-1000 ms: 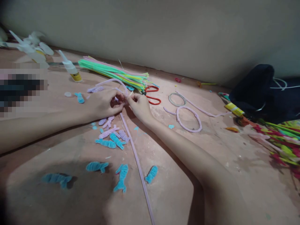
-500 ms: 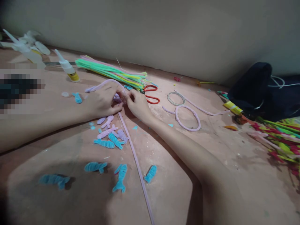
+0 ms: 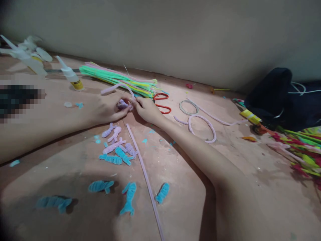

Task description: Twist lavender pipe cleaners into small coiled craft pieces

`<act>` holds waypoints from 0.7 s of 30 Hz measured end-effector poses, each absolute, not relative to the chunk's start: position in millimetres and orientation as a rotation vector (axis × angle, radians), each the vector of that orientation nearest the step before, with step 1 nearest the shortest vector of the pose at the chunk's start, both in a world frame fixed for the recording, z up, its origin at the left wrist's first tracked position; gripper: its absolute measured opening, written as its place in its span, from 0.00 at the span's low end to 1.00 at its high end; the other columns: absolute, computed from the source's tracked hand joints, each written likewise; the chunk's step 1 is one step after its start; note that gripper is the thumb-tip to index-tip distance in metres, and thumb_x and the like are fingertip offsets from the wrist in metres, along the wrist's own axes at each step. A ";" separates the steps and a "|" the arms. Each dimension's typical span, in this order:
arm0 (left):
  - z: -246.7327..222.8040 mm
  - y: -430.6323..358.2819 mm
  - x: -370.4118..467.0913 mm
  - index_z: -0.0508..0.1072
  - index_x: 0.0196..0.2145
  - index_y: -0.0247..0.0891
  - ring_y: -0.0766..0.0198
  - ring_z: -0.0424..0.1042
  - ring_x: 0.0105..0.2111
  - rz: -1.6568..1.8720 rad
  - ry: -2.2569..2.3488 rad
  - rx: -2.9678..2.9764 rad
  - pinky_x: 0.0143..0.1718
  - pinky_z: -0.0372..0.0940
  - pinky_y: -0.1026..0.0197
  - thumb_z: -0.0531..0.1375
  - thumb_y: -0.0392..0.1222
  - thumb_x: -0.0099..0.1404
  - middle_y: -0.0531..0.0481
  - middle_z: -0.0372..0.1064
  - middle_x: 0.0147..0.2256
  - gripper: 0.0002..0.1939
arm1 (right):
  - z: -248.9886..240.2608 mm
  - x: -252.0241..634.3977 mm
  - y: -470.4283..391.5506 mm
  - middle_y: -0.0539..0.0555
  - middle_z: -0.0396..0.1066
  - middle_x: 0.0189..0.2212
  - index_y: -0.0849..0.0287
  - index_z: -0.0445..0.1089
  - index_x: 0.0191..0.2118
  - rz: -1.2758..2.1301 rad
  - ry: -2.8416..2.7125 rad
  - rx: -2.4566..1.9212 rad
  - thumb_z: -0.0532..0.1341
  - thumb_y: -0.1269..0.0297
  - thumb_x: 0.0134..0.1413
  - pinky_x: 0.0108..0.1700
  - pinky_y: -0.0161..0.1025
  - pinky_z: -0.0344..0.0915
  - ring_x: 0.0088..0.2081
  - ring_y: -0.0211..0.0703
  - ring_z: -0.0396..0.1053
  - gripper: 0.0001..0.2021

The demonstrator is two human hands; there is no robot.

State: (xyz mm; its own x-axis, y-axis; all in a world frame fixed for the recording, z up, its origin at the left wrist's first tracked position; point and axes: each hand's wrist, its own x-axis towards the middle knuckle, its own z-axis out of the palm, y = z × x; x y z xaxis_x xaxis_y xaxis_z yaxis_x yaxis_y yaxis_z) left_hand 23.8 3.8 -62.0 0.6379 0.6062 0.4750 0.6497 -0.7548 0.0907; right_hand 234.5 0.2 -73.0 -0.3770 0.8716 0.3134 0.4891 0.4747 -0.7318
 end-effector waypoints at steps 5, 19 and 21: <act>-57.4 12.5 23.0 0.79 0.46 0.37 0.47 0.76 0.50 -0.631 -0.968 -2.644 0.43 0.68 0.51 0.54 0.49 0.73 0.40 0.81 0.45 0.17 | -75.8 235.1 15.3 0.49 0.69 0.25 0.57 0.63 0.27 0.841 -2.011 -1.062 0.55 0.58 0.73 0.37 0.36 0.58 0.32 0.39 0.66 0.19; -56.6 15.4 24.5 0.78 0.45 0.36 0.45 0.75 0.48 -0.505 -0.789 -2.617 0.45 0.68 0.45 0.51 0.50 0.76 0.37 0.79 0.44 0.20 | -77.3 235.5 14.0 0.48 0.67 0.23 0.58 0.63 0.25 0.871 -1.950 -1.119 0.56 0.62 0.72 0.34 0.36 0.56 0.29 0.37 0.63 0.20; -56.2 13.8 24.4 0.78 0.44 0.36 0.47 0.74 0.47 -0.463 -0.775 -2.598 0.45 0.68 0.45 0.49 0.50 0.77 0.37 0.79 0.43 0.20 | -78.4 236.5 13.8 0.48 0.67 0.23 0.57 0.63 0.25 0.977 -1.916 -1.094 0.55 0.60 0.73 0.32 0.35 0.57 0.27 0.36 0.62 0.21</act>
State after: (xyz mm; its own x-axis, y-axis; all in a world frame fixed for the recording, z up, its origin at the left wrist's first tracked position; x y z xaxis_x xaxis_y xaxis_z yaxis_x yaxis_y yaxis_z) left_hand 24.4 13.8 -56.2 0.7925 0.4483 0.4136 0.5766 -0.7716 -0.2686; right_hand 236.5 13.8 -78.4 -0.3875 0.8981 0.2080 0.3591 0.3548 -0.8632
